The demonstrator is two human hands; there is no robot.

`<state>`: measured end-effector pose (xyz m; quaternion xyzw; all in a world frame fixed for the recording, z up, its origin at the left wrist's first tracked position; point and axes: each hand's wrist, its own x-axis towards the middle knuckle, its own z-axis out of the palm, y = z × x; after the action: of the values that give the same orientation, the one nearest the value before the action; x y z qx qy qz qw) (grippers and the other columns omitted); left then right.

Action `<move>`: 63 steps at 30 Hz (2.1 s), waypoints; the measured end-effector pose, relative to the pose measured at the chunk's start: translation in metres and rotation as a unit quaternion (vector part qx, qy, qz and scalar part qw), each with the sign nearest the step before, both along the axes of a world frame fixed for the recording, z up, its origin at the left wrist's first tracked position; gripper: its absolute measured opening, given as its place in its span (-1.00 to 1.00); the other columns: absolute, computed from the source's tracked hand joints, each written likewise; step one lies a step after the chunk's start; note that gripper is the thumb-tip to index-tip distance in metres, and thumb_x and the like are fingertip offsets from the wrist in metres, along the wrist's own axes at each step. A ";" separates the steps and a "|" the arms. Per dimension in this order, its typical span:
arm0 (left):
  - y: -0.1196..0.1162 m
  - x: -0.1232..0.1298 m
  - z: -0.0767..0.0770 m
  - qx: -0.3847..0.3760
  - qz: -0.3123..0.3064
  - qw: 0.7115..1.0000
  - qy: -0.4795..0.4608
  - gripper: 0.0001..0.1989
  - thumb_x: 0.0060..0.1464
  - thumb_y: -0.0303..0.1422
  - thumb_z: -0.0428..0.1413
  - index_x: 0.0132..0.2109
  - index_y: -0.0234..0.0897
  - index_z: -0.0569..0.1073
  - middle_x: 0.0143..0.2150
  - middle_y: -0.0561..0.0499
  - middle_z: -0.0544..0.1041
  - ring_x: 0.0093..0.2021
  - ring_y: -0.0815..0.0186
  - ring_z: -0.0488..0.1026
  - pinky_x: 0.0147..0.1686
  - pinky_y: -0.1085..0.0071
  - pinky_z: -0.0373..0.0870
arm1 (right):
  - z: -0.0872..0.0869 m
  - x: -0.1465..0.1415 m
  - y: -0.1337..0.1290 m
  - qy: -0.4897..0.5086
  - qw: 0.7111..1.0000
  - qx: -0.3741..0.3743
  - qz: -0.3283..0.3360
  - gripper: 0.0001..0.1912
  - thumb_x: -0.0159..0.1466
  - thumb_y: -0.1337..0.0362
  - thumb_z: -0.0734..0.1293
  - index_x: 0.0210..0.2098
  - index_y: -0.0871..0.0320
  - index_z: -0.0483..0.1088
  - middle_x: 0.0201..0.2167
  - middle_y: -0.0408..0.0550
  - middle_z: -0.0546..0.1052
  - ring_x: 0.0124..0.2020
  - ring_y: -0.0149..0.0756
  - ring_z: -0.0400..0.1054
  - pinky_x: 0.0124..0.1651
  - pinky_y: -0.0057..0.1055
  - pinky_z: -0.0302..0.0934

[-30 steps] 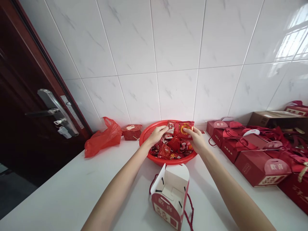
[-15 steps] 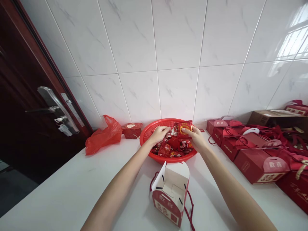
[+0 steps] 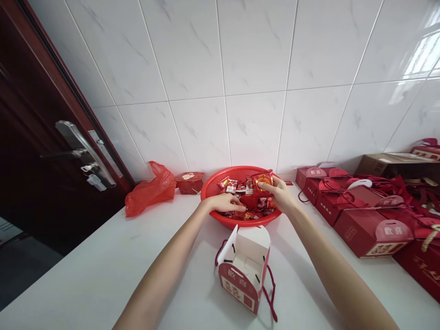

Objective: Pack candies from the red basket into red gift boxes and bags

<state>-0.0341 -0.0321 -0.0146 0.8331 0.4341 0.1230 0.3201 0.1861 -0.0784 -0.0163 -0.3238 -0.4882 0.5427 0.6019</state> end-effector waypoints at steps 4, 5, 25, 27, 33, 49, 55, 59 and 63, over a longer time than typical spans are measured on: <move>-0.005 -0.009 0.010 -0.055 -0.074 0.992 0.087 -0.65 -0.06 -0.10 0.30 -0.15 -0.18 0.66 -0.21 -0.01 0.66 -0.24 0.22 0.54 -0.30 0.47 0.35 | -0.001 0.000 0.001 0.008 1.000 0.001 0.005 -0.62 -0.04 0.14 0.59 -0.27 0.12 0.52 -0.27 -0.08 0.64 -0.26 -0.19 0.52 -0.13 -0.26 0.39; -0.006 -0.010 0.011 -0.052 -0.073 0.992 0.093 -0.63 -0.06 -0.12 0.30 -0.13 -0.19 0.66 -0.20 -0.02 0.66 -0.24 0.21 0.54 -0.28 0.46 0.36 | -0.001 0.000 0.001 0.012 1.000 0.001 0.006 -0.60 -0.04 0.14 0.60 -0.26 0.12 0.51 -0.27 -0.08 0.64 -0.26 -0.19 0.52 -0.14 -0.27 0.39; -0.103 -0.004 0.034 0.124 0.037 0.966 -0.225 -0.71 0.31 -0.29 -0.02 -0.02 -0.29 0.54 -0.05 -0.07 0.60 -0.05 0.22 0.53 -0.03 0.34 0.44 | 0.056 0.011 -0.049 -0.061 0.991 0.042 0.115 -0.68 0.00 0.23 0.57 -0.27 0.16 0.52 -0.36 -0.10 0.62 -0.33 -0.25 0.52 -0.21 -0.34 0.41; -0.123 -0.001 0.042 0.113 0.001 0.975 -0.192 -0.72 0.34 -0.31 -0.05 -0.06 -0.28 0.54 -0.12 -0.04 0.59 -0.13 0.26 0.52 -0.09 0.37 0.44 | 0.065 0.012 -0.060 -0.084 0.987 0.068 0.121 -0.73 0.05 0.25 0.55 -0.27 0.15 0.52 -0.36 -0.11 0.62 -0.34 -0.27 0.51 -0.22 -0.36 0.41; -0.154 -0.013 0.059 0.076 -0.074 0.994 0.007 -0.70 0.30 -0.12 0.03 -0.11 -0.15 0.59 0.03 -0.07 0.41 0.00 0.18 0.43 0.02 0.28 0.39 | 0.074 0.014 -0.085 -0.168 0.967 0.120 0.148 -0.74 0.13 0.27 0.51 -0.19 0.16 0.51 -0.32 -0.09 0.60 -0.29 -0.26 0.49 -0.22 -0.36 0.40; -0.164 -0.035 0.067 -0.006 -0.066 0.976 0.207 -0.21 -0.15 0.17 0.27 0.17 -0.12 0.43 0.07 -0.08 0.43 -0.03 0.04 0.45 -0.14 0.33 0.37 | 0.061 -0.020 -0.103 -0.454 0.832 0.100 0.303 -0.88 0.20 0.32 0.36 -0.26 0.22 0.42 -0.45 -0.19 0.42 -0.47 -0.42 0.24 -0.47 -0.48 0.10; -0.164 -0.035 0.067 -0.005 -0.082 0.982 0.171 -0.25 -0.13 0.16 0.26 0.18 -0.02 0.43 0.09 0.00 0.46 -0.04 0.07 0.46 -0.15 0.36 0.37 | 0.057 -0.022 -0.101 -0.437 0.868 0.106 0.210 -0.93 0.22 0.30 0.34 -0.35 0.16 0.36 -0.49 -0.23 0.33 -0.46 -0.42 0.17 -0.44 -0.47 0.09; -0.163 -0.035 0.067 0.002 -0.101 0.985 0.143 -0.31 -0.12 0.12 0.28 0.15 0.00 0.46 0.06 0.02 0.49 -0.08 0.09 0.47 -0.21 0.38 0.36 | 0.057 -0.027 -0.102 -0.364 0.902 0.111 0.206 -0.93 0.26 0.27 0.32 -0.31 0.14 0.38 -0.44 -0.20 0.40 -0.43 -0.38 0.25 -0.35 -0.43 0.19; -0.162 -0.035 0.066 0.000 -0.099 0.981 0.164 -0.35 -0.13 0.14 0.28 0.05 -0.08 0.50 -0.06 0.01 0.53 -0.17 0.12 0.48 -0.29 0.38 0.33 | 0.058 -0.029 -0.103 -0.333 0.911 0.111 0.218 -0.89 0.22 0.31 0.34 -0.23 0.13 0.41 -0.26 -0.10 0.52 -0.29 -0.29 0.40 -0.22 -0.37 0.29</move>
<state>-0.0689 -0.1942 0.0516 0.8807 0.3963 -0.0479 0.2551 0.1574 -0.1810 0.0419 -0.3022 -0.7758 0.4631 0.3040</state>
